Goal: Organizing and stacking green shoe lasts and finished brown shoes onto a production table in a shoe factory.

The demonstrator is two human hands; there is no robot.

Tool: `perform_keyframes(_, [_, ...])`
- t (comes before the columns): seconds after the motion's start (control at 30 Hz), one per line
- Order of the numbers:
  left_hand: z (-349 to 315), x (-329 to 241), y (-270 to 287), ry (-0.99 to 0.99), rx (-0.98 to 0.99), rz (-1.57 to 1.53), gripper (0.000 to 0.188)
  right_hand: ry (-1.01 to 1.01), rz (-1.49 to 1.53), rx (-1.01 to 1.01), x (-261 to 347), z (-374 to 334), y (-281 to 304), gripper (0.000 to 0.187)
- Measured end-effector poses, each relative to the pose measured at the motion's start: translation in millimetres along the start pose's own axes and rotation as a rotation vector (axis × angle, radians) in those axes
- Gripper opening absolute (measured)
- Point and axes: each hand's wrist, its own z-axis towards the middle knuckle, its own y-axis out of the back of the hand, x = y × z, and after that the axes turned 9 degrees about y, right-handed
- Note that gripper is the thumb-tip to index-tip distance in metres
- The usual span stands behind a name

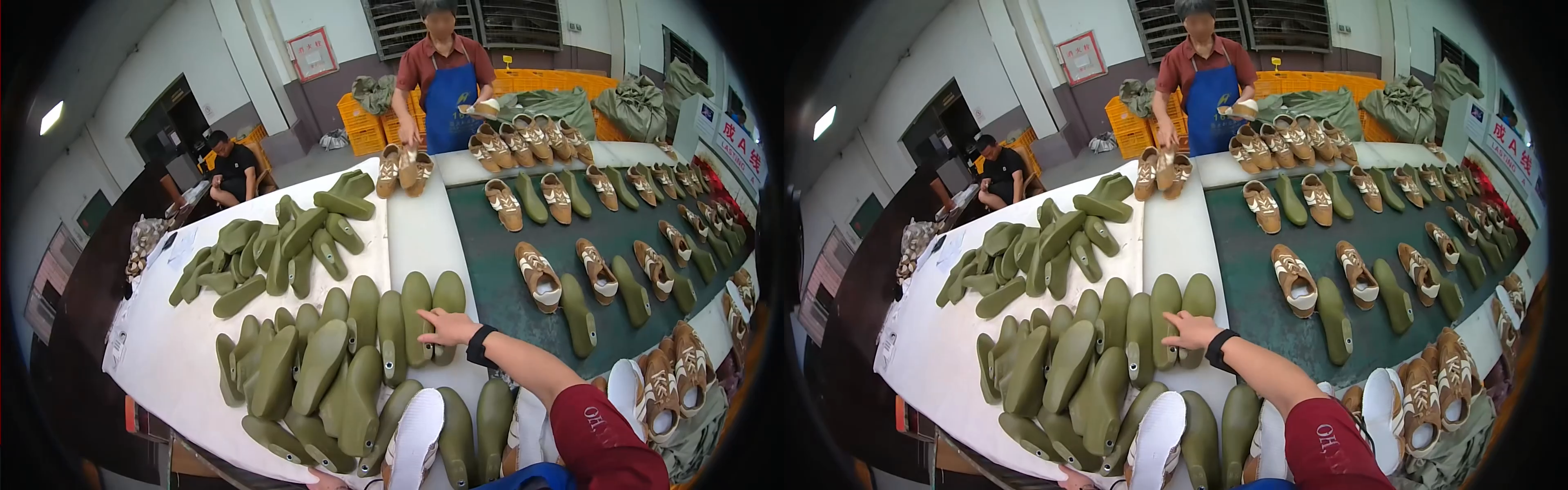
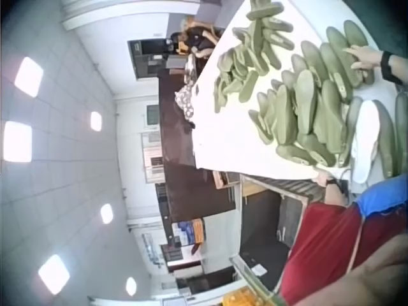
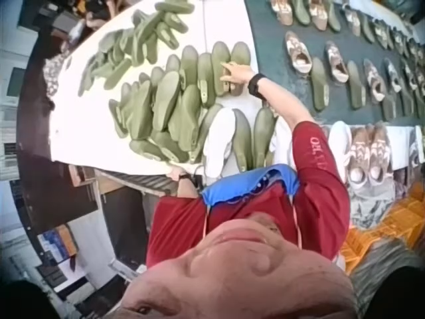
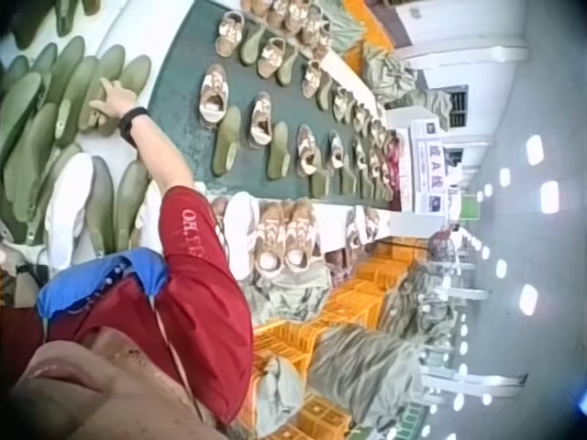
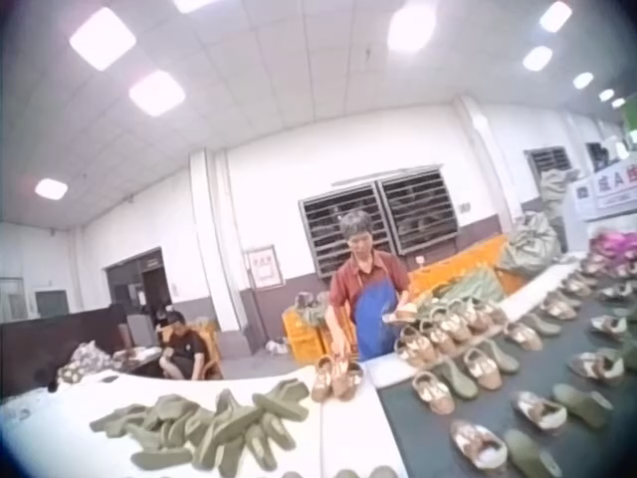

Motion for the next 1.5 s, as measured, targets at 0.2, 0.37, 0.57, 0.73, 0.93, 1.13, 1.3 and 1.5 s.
perform_keyframes(0.2, [-3, 0, 3, 0.038, 0.03, -0.01, 0.086, 0.135, 0.299, -0.42, -42, 1, -41, 0.043])
perform_keyframes(0.37, [5, 5, 3, -0.03, 0.044, -0.003, 0.086, -0.016, 0.231, -0.35, -28, 10, -29, 0.03])
perform_keyframes(0.57, [26, 16, -12, -0.035, -0.124, -0.092, 0.077, -0.282, 0.0, -0.378, -31, 22, -20, 0.023])
perform_keyframes(0.73, [1, -2, 0, -0.005, 0.004, -0.037, 0.081, -0.505, -0.178, -0.278, -35, 12, -9, 0.037])
perform_keyframes(0.93, [6, 5, 1, 0.023, 0.035, 0.011, 0.072, -0.356, -0.236, -0.355, -44, 10, -15, 0.035])
perform_keyframes(1.13, [8, 4, 10, -0.08, 0.145, 0.088, 0.062, -0.376, -0.196, -0.285, -43, -17, -12, 0.033])
perform_keyframes(1.3, [17, 6, 17, -0.185, 0.203, 0.292, 0.065, -0.396, -0.16, -0.197, -42, -29, -10, 0.042])
perform_keyframes(1.5, [112, 68, -67, -0.076, 0.063, 0.254, 0.064, -0.446, -0.145, -0.174, -94, -75, -25, 0.056])
